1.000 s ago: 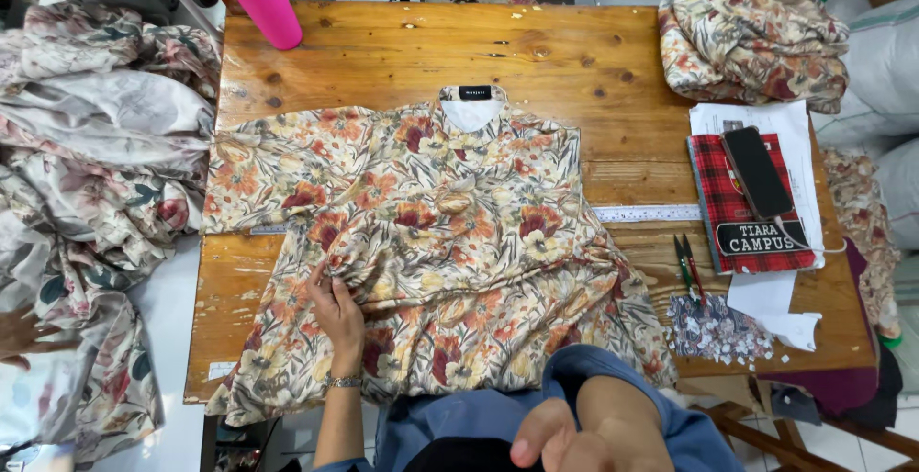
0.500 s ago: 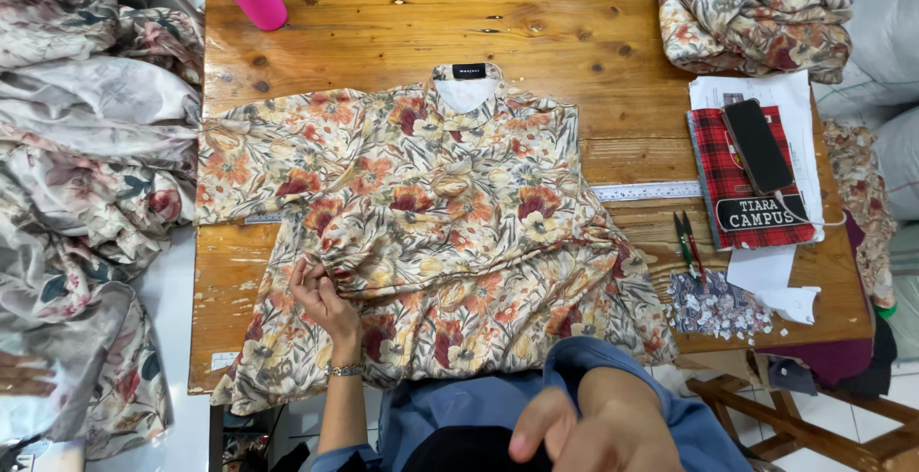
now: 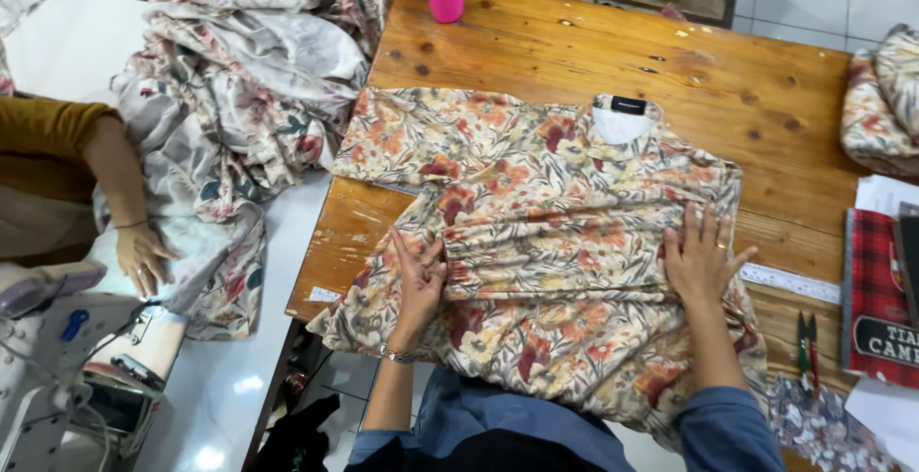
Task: The person folds a floral-patterned shirt on a wooden table. They smooth the fabric, fold the sleeves inward, and fold the shirt in half. The shirt remains on the table after folding.
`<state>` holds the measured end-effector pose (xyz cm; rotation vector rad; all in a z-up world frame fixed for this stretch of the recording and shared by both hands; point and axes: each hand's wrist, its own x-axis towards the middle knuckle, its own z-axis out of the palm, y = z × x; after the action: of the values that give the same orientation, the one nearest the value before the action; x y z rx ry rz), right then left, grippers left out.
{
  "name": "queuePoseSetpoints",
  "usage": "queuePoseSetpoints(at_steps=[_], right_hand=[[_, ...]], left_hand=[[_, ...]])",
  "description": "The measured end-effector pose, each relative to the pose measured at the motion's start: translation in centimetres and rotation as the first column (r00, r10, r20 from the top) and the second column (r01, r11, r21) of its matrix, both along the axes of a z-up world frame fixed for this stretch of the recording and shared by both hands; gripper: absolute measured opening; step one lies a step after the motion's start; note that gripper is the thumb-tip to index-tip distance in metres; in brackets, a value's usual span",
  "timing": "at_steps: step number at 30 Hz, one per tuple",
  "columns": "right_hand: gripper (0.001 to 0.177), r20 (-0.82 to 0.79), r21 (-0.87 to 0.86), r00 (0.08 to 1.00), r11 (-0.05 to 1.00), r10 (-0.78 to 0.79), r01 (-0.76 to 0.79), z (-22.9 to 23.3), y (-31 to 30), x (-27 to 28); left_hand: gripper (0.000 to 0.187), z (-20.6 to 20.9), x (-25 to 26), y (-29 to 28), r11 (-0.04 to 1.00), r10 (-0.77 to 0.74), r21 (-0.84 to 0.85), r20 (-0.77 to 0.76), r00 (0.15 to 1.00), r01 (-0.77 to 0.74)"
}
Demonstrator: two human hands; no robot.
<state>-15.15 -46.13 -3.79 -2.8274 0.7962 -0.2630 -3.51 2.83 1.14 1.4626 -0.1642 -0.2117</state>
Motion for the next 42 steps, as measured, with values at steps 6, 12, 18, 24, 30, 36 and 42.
queuePoseSetpoints(at_steps=[6, 12, 18, 24, 30, 36, 42], right_hand=[[0.065, 0.017, 0.020, 1.000, 1.000, 0.014, -0.015, 0.8, 0.7, 1.3], [0.065, -0.149, 0.068, 0.988, 0.997, -0.031, 0.041, 4.8, 2.8, 2.1], [0.068, 0.120, 0.005, 0.752, 0.757, 0.648, -0.653, 7.8, 25.2, 7.0], [0.077, 0.057, -0.047, 0.648, 0.651, 0.759, -0.758, 6.3, 33.3, 5.3], [0.077, 0.102, -0.079, 0.595, 0.603, 0.797, -0.794, 6.5, 32.1, 4.5], [0.024, 0.552, -0.106, 0.511, 0.664, 0.659, -0.741, 5.0, 23.6, -3.1], [0.038, 0.406, 0.637, 0.761, 0.754, -0.506, 0.162, 6.4, 4.9, -1.3]], left_hand=[[0.105, -1.1, -0.2, 1.4, 0.999, 0.034, -0.034, -0.154, 0.987, -0.040], [0.072, -2.5, -0.2, 3.2, 0.994, -0.104, 0.027, -0.170, 0.980, 0.110], [0.036, -5.5, 14.0, 3.7, 0.812, 0.408, -0.307, -0.308, 0.859, -0.496], [0.032, 2.7, 29.1, -1.6, 0.695, 0.120, -0.666, -0.264, 0.957, -0.271], [0.025, 6.8, 14.7, -11.8, 0.749, -0.539, 0.635, 0.420, 0.730, 0.188], [0.074, 6.6, 10.9, -14.0, 0.495, -0.837, 0.782, 0.314, 0.448, 0.378], [0.050, 3.2, 17.5, -15.9, 0.294, -0.598, 0.950, 0.094, 0.796, 0.108]])
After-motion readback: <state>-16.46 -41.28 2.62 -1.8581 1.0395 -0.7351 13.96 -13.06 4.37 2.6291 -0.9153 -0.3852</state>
